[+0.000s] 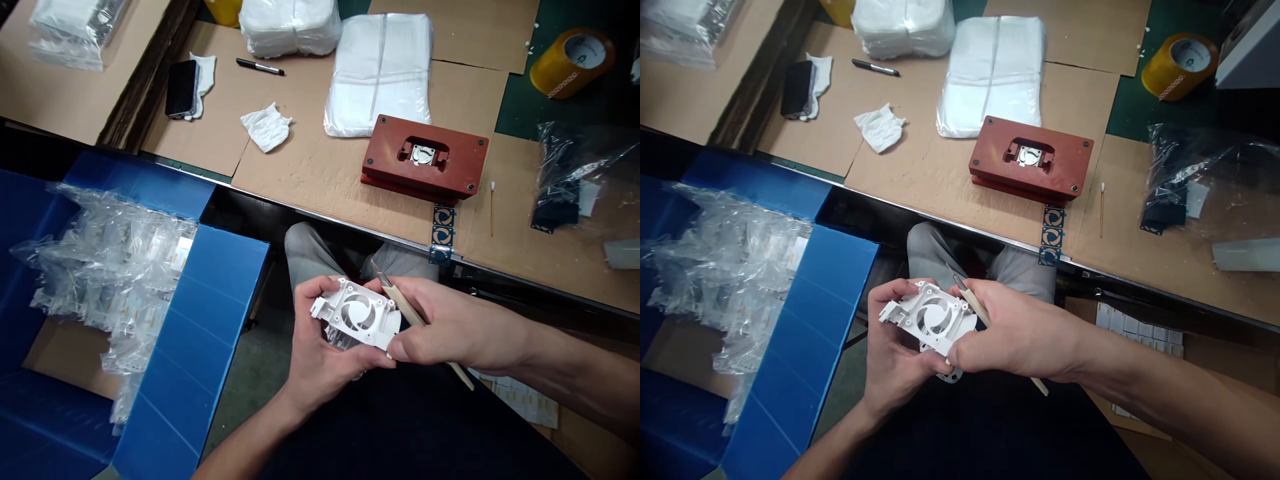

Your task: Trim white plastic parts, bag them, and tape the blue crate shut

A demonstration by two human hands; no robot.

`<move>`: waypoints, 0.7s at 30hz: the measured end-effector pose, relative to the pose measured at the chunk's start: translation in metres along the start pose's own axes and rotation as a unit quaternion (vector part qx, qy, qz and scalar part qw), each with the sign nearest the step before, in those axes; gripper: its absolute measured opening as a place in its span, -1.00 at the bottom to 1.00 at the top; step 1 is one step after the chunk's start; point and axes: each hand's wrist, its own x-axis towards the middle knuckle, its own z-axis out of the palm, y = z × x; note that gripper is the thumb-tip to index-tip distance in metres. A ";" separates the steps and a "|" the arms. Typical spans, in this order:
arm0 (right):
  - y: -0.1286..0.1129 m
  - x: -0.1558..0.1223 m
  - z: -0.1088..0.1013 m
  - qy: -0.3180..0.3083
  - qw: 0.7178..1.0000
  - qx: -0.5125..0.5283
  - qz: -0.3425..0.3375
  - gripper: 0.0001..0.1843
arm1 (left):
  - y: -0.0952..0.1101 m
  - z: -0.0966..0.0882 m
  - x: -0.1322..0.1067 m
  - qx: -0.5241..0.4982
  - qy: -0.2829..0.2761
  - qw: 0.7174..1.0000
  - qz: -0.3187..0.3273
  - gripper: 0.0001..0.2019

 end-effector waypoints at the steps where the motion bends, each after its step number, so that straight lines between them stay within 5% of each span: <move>1: 0.000 0.000 0.000 -0.001 1.000 0.004 -0.005 -0.67 | 0.001 0.000 0.001 -0.010 0.000 1.000 0.000 -0.22; 21: 0.001 0.026 -0.018 0.028 0.961 0.041 -0.271 -0.38 | 0.022 0.014 0.028 0.097 0.131 0.968 0.191 -0.19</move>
